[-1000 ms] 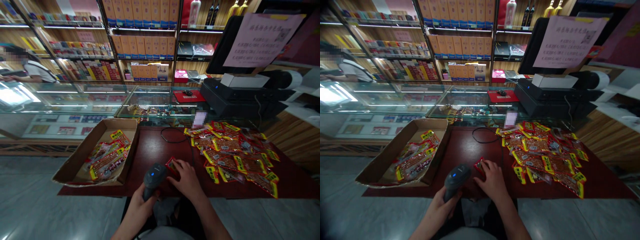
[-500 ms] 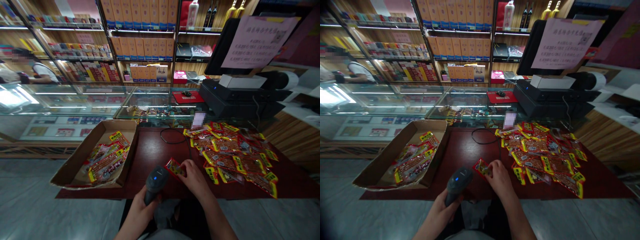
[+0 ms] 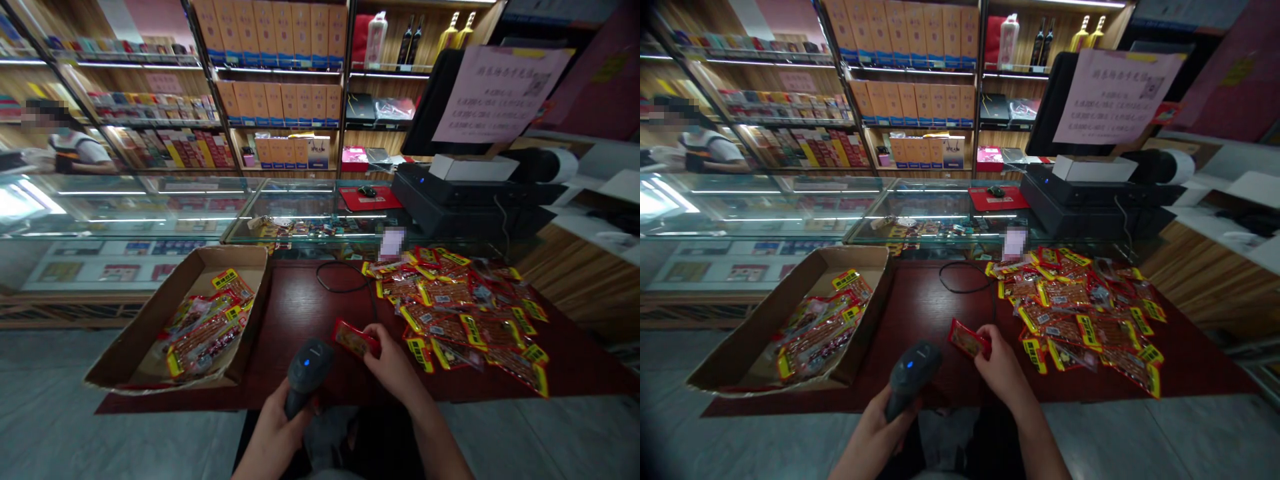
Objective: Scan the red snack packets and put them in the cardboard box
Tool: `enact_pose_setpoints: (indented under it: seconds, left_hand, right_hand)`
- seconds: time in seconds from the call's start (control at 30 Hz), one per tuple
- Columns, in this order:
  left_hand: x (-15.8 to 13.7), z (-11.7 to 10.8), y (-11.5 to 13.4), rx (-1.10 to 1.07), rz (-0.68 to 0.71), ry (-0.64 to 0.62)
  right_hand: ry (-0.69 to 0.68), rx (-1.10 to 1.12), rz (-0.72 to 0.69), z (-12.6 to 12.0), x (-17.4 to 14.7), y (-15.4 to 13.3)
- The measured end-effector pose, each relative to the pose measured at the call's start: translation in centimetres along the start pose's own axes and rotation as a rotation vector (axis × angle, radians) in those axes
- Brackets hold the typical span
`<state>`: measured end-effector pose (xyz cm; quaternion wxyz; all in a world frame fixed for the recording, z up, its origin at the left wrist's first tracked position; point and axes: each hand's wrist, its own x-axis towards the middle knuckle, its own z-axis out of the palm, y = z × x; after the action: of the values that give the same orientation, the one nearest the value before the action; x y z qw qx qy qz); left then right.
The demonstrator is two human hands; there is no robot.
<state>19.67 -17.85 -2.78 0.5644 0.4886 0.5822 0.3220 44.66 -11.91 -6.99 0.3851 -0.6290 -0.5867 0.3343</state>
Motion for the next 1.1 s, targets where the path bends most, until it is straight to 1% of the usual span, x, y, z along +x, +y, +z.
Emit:
enact_pose_setpoints:
  seconds: [0.07, 0.17, 0.27, 0.33, 0.43, 0.5, 0.63, 0.83, 1.0, 1.1]
  left_hand:
    - [0.1, 0.0, -0.1, 0.010, 0.005, 0.002]
    - [0.1, -0.1, -0.2, 0.021, 0.016, 0.009]
    - [0.0, 0.0, -0.2, 0.034, 0.036, 0.012]
    - [0.0, 0.0, 0.0, 0.062, 0.079, 0.014]
    - [-0.3, -0.1, 0.2, 0.134, 0.170, -0.021]
    - [-0.4, -0.2, 0.4, 0.171, 0.198, -0.058]
    - [-0.8, -0.3, 0.8, 0.186, 0.191, -0.096]
    - [-1.1, -0.3, 1.3, 0.118, 0.177, -0.128]
    - [-1.2, -0.4, 1.2, 0.122, 0.184, -0.127]
    - [-1.1, -0.5, 0.9, 0.120, 0.186, -0.132]
  right_hand:
    - [0.070, 0.201, 0.051, -0.4, 0.4, 0.4]
    - [0.167, 0.479, 0.091, -0.9, 1.2, 0.5]
    - [0.283, 0.608, 0.132, -0.8, 2.0, 0.4]
    - [0.327, 0.613, 0.135, -0.4, 2.5, 0.2]
    - [0.323, 0.557, 0.101, 0.1, 3.2, 0.0]
    - [0.320, 0.490, 0.081, 0.2, 3.7, -0.2]
    - [0.297, 0.414, 0.041, 0.2, 4.6, -0.6]
    - [0.288, 0.480, 0.005, 1.0, 5.3, -1.1]
    - [0.269, 0.480, 0.018, 1.0, 5.3, -0.7]
    - [0.279, 0.535, 0.053, 0.9, 5.5, -0.5]
